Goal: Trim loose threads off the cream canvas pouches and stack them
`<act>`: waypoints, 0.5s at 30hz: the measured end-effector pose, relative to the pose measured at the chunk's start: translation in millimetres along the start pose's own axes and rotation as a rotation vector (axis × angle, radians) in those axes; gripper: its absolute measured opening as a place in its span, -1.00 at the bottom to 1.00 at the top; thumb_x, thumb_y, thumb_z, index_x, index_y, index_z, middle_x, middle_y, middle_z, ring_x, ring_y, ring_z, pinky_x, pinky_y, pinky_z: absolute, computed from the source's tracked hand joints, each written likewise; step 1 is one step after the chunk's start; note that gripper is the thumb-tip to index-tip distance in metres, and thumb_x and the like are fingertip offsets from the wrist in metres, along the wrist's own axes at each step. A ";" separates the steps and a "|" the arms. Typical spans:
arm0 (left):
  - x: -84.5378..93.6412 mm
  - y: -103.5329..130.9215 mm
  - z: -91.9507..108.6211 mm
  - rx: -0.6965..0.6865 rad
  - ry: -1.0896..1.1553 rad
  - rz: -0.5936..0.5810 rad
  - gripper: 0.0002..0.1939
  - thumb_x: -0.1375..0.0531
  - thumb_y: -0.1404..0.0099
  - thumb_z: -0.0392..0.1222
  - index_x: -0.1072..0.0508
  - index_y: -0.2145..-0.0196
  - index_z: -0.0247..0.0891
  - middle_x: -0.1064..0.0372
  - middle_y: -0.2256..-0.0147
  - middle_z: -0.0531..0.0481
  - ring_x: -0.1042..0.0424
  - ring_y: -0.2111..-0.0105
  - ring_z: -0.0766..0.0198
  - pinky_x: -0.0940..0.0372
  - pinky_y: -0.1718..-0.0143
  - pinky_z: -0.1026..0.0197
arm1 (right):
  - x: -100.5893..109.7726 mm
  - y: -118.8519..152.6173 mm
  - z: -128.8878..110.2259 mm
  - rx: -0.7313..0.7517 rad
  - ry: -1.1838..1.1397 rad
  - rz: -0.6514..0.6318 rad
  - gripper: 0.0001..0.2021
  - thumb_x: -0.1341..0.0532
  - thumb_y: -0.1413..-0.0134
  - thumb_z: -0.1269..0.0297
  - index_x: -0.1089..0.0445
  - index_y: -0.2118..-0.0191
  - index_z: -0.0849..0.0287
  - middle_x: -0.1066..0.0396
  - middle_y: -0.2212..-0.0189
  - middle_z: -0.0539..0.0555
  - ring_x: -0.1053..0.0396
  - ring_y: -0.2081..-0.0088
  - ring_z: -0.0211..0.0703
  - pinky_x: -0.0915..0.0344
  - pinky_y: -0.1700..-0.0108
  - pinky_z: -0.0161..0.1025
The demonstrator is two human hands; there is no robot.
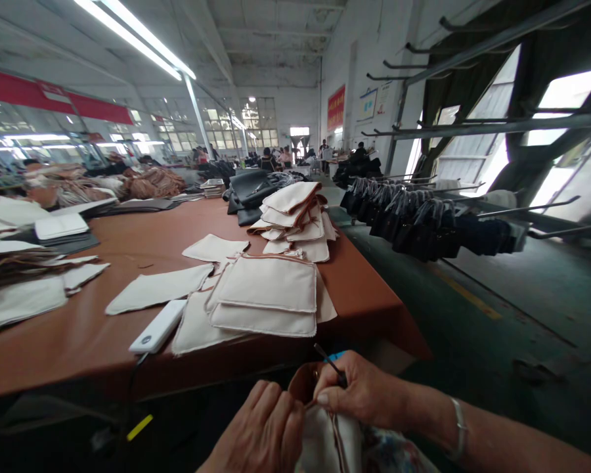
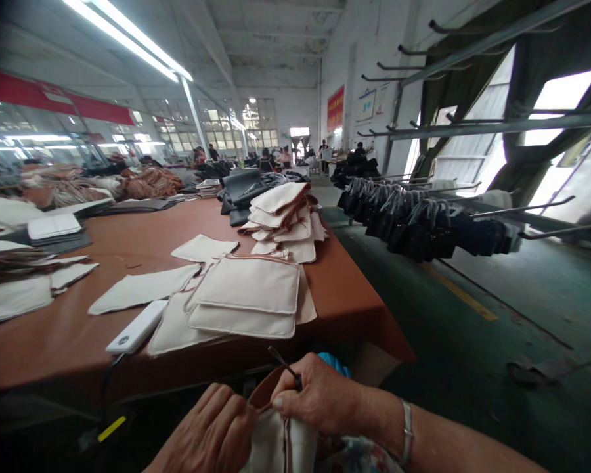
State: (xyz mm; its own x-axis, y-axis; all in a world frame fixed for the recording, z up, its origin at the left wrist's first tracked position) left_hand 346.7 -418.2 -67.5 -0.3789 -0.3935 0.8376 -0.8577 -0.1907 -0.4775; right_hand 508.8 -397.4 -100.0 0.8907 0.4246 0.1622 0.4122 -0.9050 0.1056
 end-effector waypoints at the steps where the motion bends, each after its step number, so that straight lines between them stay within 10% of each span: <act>1: -0.3 2.8 0.7 -0.010 0.021 0.018 -0.79 0.00 -0.30 -0.50 -0.35 0.35 -0.28 -0.32 0.52 0.00 -0.24 0.54 0.20 -0.16 0.47 0.15 | 1.3 1.0 0.5 0.001 0.004 0.015 -0.84 -0.20 -0.02 0.34 -0.44 0.50 0.28 -0.26 0.57 -0.06 -0.13 0.48 -0.31 -0.07 0.46 -0.39; 6: -0.7 7.2 -29.9 0.349 0.483 0.070 -0.85 -0.04 -0.41 -0.39 -0.37 0.19 -0.23 -0.39 0.32 0.00 -0.33 0.34 0.22 -0.23 0.27 0.20 | 0.3 5.6 -9.0 0.082 -0.005 -0.007 -0.89 -0.17 0.01 0.42 -0.42 0.48 0.27 -0.25 0.54 -0.07 -0.14 0.47 -0.32 -0.09 0.41 -0.39; 9: -10.8 2.3 -47.4 0.644 0.935 -0.091 -0.77 0.03 -0.51 -0.15 -0.40 0.16 -0.20 -0.39 0.25 0.01 -0.35 0.25 0.25 -0.25 0.19 0.27 | -1.9 6.7 -18.0 0.147 -0.015 -0.026 -0.91 -0.15 0.03 0.45 -0.37 0.48 0.25 -0.24 0.49 -0.06 -0.16 0.42 -0.31 -0.12 0.36 -0.39; 15: -25.3 -18.3 -30.1 0.659 1.367 -0.398 -0.50 -0.05 -0.40 0.20 -0.42 0.41 -0.31 -0.22 0.44 0.06 -0.20 0.42 0.31 -0.19 0.39 0.34 | -3.3 10.5 -24.6 0.177 0.113 -0.037 -0.86 -0.14 0.01 0.45 -0.24 0.55 0.22 -0.16 0.55 -0.10 -0.11 0.48 -0.35 -0.06 0.44 -0.40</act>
State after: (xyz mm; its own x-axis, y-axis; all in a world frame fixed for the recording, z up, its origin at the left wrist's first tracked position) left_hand 361.4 -377.8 -71.9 -0.5029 0.7881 0.3549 -0.8167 -0.5677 0.1033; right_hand 505.4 -407.7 -75.3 0.8513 0.4487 0.2719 0.4802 -0.8752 -0.0592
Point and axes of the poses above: each hand's wrist, its own y-axis away from the middle knuckle, its own x-axis out of the back of the hand, z = x × y, the point moved 5 cm from there along -y, towards the middle knuckle
